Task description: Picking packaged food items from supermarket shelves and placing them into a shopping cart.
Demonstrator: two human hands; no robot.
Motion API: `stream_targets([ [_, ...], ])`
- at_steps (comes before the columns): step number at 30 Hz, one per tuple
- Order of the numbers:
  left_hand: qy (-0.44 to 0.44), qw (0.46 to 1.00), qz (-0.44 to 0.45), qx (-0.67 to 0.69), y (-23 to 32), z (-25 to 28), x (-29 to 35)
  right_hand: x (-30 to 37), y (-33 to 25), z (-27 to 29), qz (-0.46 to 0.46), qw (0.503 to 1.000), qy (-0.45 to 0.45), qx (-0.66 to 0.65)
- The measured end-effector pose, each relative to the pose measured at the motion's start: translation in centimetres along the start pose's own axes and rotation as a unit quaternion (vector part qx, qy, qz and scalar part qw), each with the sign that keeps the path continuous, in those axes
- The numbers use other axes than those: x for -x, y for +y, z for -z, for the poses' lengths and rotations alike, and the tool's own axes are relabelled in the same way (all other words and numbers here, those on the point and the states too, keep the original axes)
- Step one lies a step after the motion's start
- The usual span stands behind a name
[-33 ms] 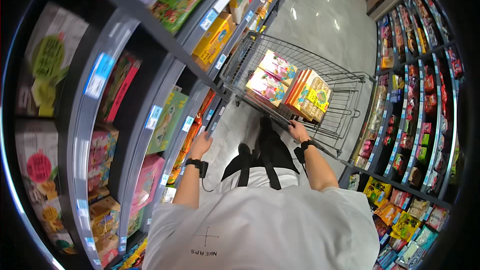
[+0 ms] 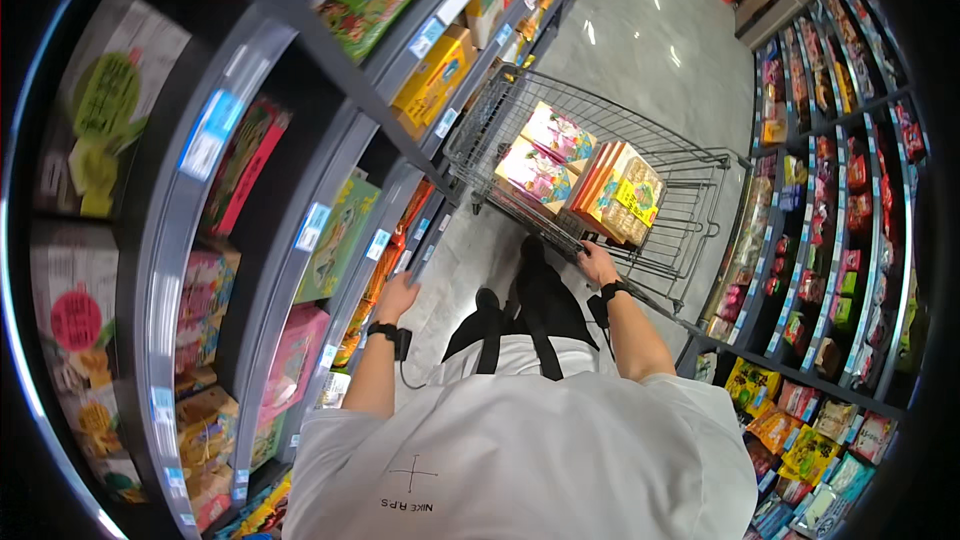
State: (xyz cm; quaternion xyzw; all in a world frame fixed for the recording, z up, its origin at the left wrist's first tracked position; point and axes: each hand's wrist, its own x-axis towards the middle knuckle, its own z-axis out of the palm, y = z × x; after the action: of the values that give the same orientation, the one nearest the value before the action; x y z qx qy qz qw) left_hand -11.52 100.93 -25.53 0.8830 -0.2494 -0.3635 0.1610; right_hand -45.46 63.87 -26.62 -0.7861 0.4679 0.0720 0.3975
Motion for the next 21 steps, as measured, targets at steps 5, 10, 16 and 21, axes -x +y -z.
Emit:
stream_targets([
  [5,-0.064,0.993,-0.018,-0.097,-17.0,-5.2,9.5,1.7,-2.4,-1.3,0.013,0.985,0.053,0.166],
  [10,-0.048,0.885,0.365,0.286,-18.9,-12.2,21.6,0.1,2.3,-0.7,0.080,0.990,0.042,0.111],
  [16,-0.047,0.951,0.199,0.232,-18.7,-21.5,31.3,4.2,0.9,-1.9,0.020,0.994,0.069,0.087],
  [21,-0.039,0.903,0.279,0.323,-11.3,-23.6,36.1,4.4,4.6,-1.1,0.075,0.997,-0.012,0.003],
])
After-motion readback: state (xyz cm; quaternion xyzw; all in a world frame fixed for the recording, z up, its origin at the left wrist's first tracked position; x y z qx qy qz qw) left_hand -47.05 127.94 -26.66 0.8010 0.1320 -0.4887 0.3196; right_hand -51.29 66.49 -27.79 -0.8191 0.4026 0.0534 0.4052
